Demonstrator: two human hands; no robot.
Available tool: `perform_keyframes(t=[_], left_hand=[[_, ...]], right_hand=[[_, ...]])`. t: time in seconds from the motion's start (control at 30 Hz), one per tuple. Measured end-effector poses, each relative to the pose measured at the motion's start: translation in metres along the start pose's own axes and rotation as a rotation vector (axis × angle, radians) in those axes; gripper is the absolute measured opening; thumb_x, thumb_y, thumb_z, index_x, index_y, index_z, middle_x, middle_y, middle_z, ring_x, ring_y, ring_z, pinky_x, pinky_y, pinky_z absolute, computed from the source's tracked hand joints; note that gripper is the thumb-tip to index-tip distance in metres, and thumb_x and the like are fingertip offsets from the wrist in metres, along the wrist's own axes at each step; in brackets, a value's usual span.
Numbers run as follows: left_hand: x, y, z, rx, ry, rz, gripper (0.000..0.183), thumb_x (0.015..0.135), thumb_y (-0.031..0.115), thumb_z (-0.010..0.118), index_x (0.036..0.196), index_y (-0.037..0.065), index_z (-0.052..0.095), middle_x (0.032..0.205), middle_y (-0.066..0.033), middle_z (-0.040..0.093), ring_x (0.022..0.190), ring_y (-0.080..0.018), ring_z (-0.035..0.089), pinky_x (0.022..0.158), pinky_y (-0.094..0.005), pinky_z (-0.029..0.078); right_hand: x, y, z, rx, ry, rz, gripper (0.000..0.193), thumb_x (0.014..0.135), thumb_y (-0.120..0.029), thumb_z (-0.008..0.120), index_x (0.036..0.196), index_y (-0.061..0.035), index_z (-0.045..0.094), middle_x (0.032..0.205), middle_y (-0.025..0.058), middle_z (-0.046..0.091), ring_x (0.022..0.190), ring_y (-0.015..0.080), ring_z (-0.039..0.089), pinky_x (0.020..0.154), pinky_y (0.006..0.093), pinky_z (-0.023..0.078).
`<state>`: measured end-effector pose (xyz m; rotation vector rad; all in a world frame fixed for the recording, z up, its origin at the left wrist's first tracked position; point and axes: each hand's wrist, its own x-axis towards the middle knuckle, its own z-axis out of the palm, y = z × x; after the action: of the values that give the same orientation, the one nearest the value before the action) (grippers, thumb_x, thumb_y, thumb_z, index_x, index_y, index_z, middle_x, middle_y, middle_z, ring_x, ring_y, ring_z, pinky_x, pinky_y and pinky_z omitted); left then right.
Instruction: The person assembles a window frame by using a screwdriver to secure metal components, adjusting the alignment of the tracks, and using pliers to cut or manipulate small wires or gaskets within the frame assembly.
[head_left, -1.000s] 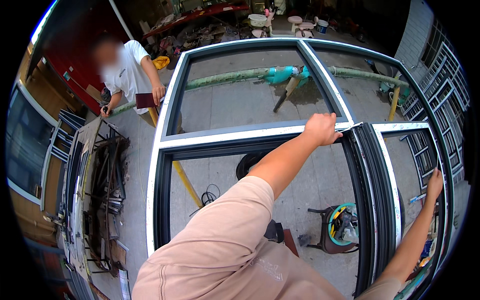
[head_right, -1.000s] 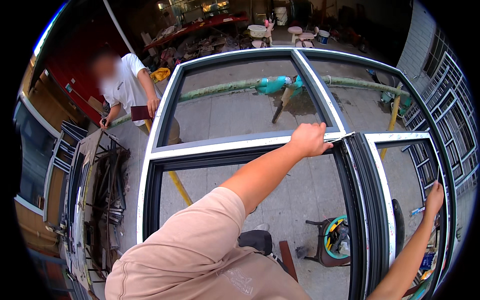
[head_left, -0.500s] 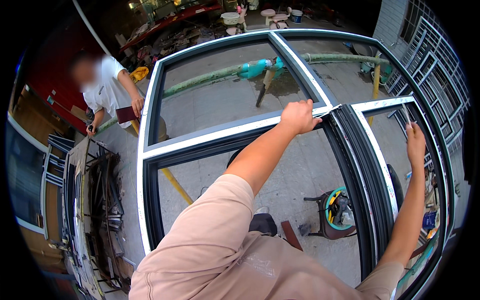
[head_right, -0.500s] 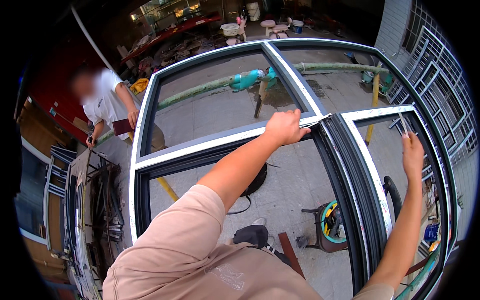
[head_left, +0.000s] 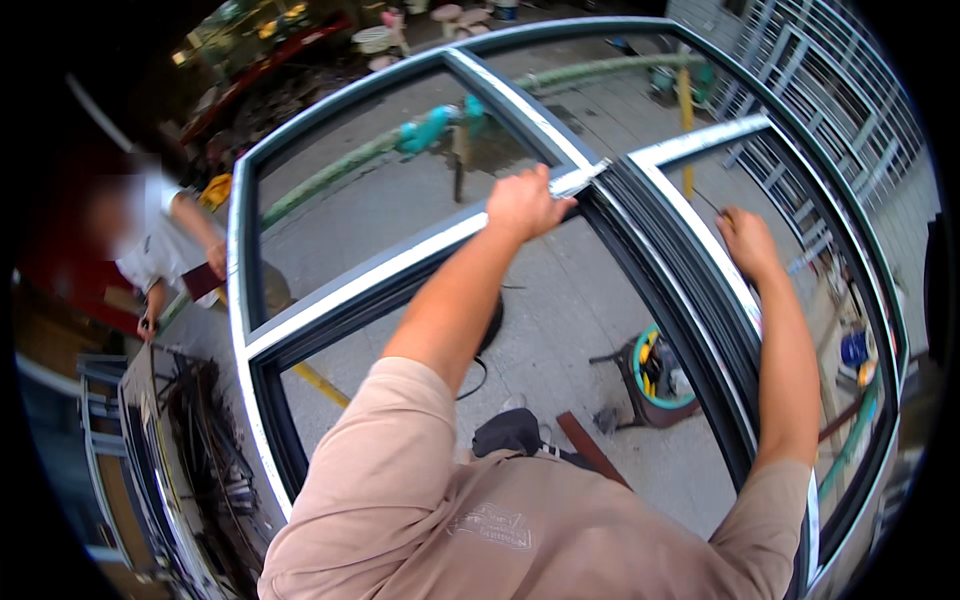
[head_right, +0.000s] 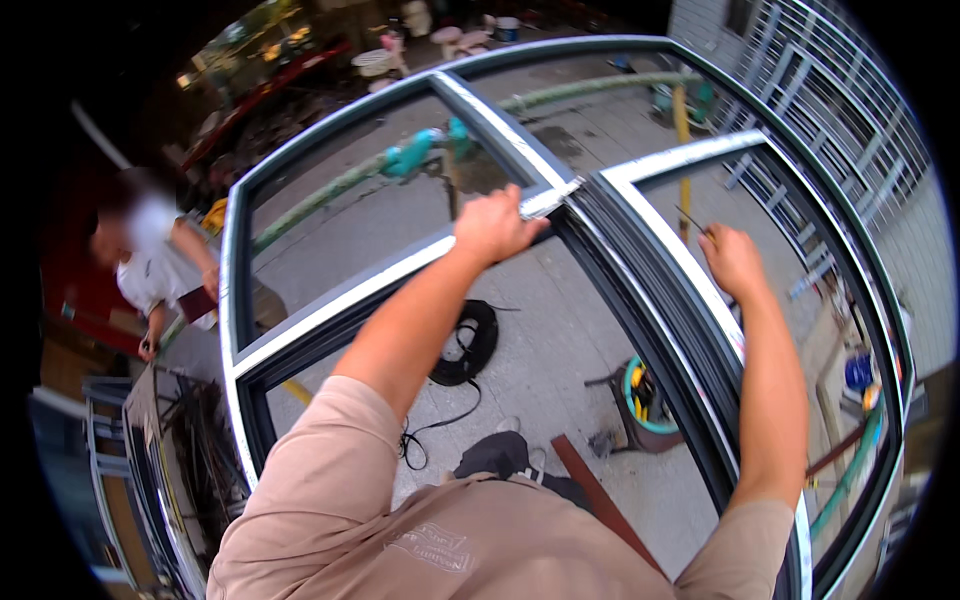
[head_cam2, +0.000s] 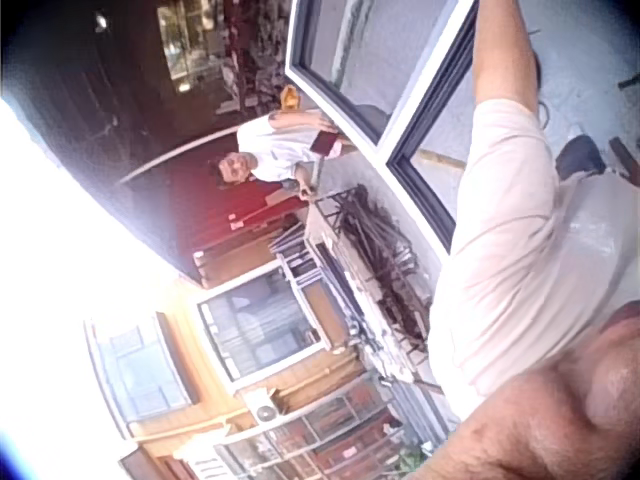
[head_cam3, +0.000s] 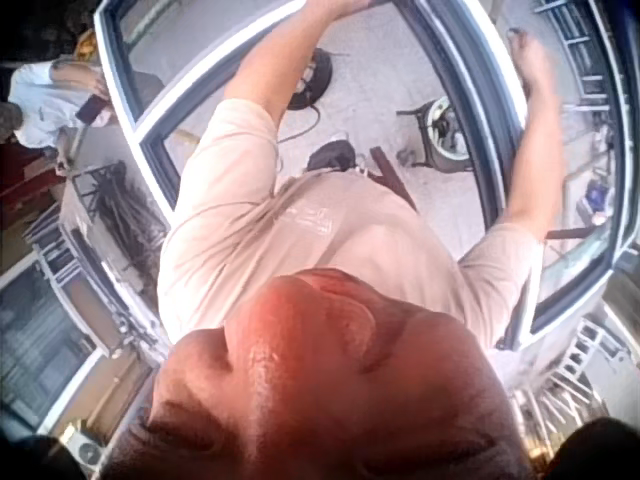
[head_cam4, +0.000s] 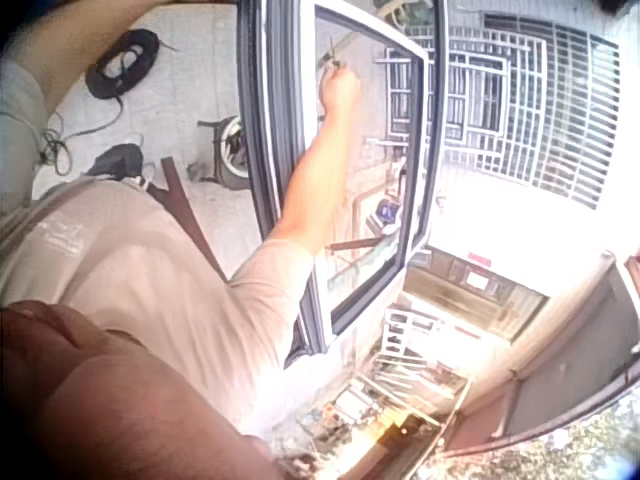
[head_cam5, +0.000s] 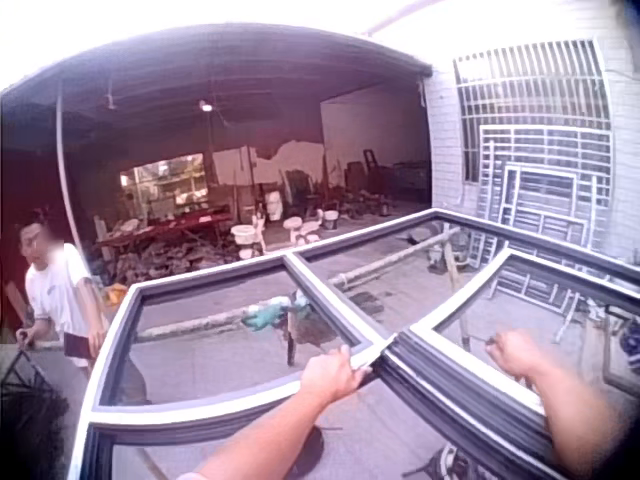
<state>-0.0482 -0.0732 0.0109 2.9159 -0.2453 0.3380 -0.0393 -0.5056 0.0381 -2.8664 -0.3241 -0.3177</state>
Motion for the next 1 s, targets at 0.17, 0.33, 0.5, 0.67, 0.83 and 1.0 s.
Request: perform_keyframes(t=[0.17,0.33,0.5,0.67,0.83,1.0], left_hand=[[-0.002,-0.004,-0.001,0.066,-0.027,-0.031,0.071,0.103,0.067,0.065,0.123,-0.002,0.061,0.113,-0.0296,0.078,0.106,-0.0471,0.078,0.090,-0.0553,0.063],[0.002,0.002,0.010,0.132,-0.006,0.005,0.072,0.103,0.071,0.061,0.119,0.001,0.063,0.113,-0.0299,0.078,0.105,-0.0504,0.077,0.091,-0.0587,0.061],[0.003,-0.014,0.011,0.174,0.052,0.022,0.075,0.100,0.074,0.061,0.115,0.000,0.067,0.108,-0.0275,0.079,0.102,-0.0504,0.078,0.089,-0.0586,0.062],[0.004,-0.009,0.013,0.189,-0.016,0.009,0.081,0.101,0.077,0.057,0.124,0.000,0.068,0.117,-0.0284,0.079,0.109,-0.0505,0.077,0.097,-0.0584,0.061],[0.009,-0.016,0.019,0.183,-0.050,0.003,0.085,0.103,0.080,0.051,0.130,0.001,0.065,0.125,-0.0280,0.078,0.117,-0.0519,0.073,0.100,-0.0597,0.058],[0.010,-0.012,0.015,0.163,-0.090,-0.009,0.084,0.103,0.079,0.052,0.131,0.001,0.065,0.130,-0.0277,0.076,0.122,-0.0504,0.072,0.104,-0.0594,0.056]], right_hand=[[0.011,-0.008,0.010,0.046,-0.085,0.032,0.031,0.104,-0.035,0.067,0.103,-0.0083,0.082,0.101,0.0220,0.080,0.099,0.0445,0.076,0.091,0.0561,0.058],[0.011,0.030,0.019,-0.014,0.119,0.033,0.034,0.106,-0.039,0.067,0.111,-0.0089,0.082,0.102,0.0224,0.080,0.099,0.0455,0.077,0.090,0.0554,0.059],[-0.004,-0.018,-0.056,-0.032,0.317,0.079,0.035,0.103,-0.033,0.067,0.112,-0.0006,0.076,0.106,0.0296,0.077,0.105,0.0486,0.074,0.090,0.0563,0.059],[-0.076,-0.045,-0.103,-0.076,0.346,0.154,0.032,0.106,-0.028,0.065,0.112,0.0011,0.076,0.098,0.0286,0.075,0.092,0.0458,0.075,0.080,0.0522,0.056],[-0.164,-0.039,-0.108,-0.189,0.416,0.365,0.032,0.106,-0.031,0.064,0.115,-0.0041,0.078,0.102,0.0253,0.078,0.094,0.0422,0.077,0.083,0.0494,0.059],[-0.276,0.019,-0.114,-0.213,0.297,0.655,0.044,0.112,-0.044,0.063,0.138,-0.0104,0.076,0.118,0.0221,0.081,0.111,0.0364,0.079,0.097,0.0425,0.057]])
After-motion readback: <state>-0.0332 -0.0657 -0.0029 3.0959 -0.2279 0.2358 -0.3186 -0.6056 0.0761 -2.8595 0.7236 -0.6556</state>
